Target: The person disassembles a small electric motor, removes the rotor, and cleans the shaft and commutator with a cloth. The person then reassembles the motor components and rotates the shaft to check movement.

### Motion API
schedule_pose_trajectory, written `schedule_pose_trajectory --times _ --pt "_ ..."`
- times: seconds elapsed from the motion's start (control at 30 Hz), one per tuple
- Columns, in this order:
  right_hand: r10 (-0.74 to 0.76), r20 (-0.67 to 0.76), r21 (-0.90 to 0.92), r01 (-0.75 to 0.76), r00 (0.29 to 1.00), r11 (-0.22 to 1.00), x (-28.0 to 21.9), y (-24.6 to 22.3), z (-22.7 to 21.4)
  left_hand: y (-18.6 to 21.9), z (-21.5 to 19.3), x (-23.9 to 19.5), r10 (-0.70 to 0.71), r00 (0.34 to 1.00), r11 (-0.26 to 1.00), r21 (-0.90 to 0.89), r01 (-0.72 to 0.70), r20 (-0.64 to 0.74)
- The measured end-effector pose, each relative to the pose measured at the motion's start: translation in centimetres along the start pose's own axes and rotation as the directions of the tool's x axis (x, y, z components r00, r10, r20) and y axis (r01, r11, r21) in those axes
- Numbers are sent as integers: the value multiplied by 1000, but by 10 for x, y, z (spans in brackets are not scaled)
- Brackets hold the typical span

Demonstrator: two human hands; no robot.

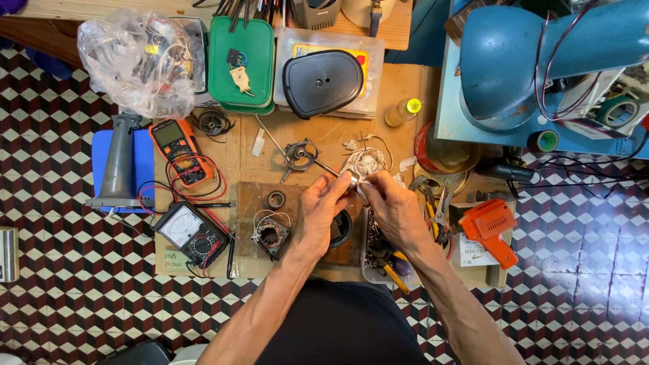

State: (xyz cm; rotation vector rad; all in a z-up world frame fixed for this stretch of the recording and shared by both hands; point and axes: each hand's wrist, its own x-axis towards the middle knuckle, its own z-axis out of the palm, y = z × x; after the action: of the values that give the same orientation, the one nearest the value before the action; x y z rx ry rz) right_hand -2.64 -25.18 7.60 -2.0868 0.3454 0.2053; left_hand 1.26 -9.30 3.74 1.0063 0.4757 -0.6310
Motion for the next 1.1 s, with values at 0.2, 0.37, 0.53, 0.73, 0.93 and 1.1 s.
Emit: schedule_pose_trajectory --times 0.2,0.37,0.53,0.73,0.93,1.1 --pt "-424 -41 -328 389 905 861 -16 -3 -1 5 2 3 33 999 995 -94 -34 -18" --pt "-53 69 -82 59 996 995 -16 4 -9 7 7 -1 57 998 997 -53 -56 17" --pt "313 222 527 -384 923 758 -14 15 -21 18 11 1 30 994 999 -17 -28 106" --pt "347 291 706 -445 891 551 -12 15 -29 23 9 -3 10 964 1000 -10 -8 267" --pt "-55 -13 111 56 998 992 -26 -12 -23 12 13 0 -28 982 1000 9 27 188" --pt "-349 -155 -147 328 924 933 -31 -27 -18 3 11 2 -9 996 999 50 5 91"
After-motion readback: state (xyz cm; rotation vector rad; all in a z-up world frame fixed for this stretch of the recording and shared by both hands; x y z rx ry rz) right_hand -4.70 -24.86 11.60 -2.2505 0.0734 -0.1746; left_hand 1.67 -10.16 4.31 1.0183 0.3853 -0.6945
